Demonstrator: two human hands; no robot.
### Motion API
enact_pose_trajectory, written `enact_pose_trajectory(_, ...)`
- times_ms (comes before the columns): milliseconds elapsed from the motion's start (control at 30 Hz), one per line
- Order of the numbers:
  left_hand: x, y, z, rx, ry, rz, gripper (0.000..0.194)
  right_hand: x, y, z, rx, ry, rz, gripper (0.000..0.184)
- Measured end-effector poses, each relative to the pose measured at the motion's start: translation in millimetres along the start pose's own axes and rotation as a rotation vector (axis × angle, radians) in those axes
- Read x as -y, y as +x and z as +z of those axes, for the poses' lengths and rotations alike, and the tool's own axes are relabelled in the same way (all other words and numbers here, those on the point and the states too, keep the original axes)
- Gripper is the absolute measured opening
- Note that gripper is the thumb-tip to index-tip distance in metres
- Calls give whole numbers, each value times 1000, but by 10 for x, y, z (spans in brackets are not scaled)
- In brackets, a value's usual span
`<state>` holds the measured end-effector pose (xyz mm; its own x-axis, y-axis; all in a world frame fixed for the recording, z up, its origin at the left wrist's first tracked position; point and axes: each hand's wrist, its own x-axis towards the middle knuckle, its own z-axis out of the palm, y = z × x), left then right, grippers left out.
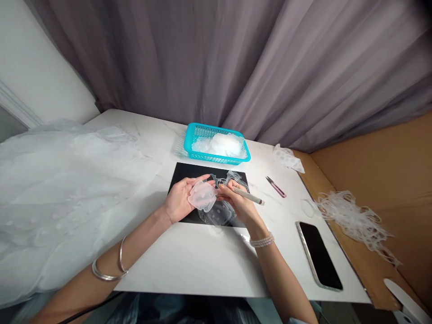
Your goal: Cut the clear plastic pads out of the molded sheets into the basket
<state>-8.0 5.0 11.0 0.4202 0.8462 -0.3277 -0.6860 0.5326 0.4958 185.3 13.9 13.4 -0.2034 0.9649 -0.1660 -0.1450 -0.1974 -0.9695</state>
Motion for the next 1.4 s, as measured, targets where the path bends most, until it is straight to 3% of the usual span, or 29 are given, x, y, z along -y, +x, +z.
enact_pose_trajectory(300,-5,-2,6,4,-27,-20,59,-59,0,-9,83,-3,-14,45)
enact_pose_trajectory(500,12,25,-49,-1,83,45,58,6,45,-53,43,-37,-48,47)
enact_pose_trajectory(567,46,50,-83,-37,218,144,57,127,214,-79,-14,-84,-118,49)
enact_pose_trajectory(700,190,58,-137,-65,504,336,54,529,819,5,-188,-386,-462,48)
enact_pose_trajectory(800,357,28,-201,112,1141,525,51,784,1218,169,-178,-512,-575,43)
enact_pose_trajectory(867,458,20,-268,211,1596,598,52,841,1312,230,-144,-531,-580,40)
enact_pose_trajectory(933,522,29,-337,228,1844,621,53,794,1243,199,-134,-540,-565,37)
enact_pose_trajectory(1000,542,45,-391,206,1944,647,54,669,1039,76,-110,-525,-518,41)
enact_pose_trajectory(1133,482,65,-430,132,1938,674,57,328,446,-276,-60,-429,-345,52)
enact_pose_trajectory(1233,418,49,-408,58,1911,696,65,79,52,-459,-107,-405,-245,46)
enact_pose_trajectory(1300,399,22,-376,108,1918,714,69,-68,-126,-503,-111,-418,-195,41)
enact_pose_trajectory(1400,417,-21,-323,305,2018,683,64,-232,-264,-462,-81,-511,-174,36)
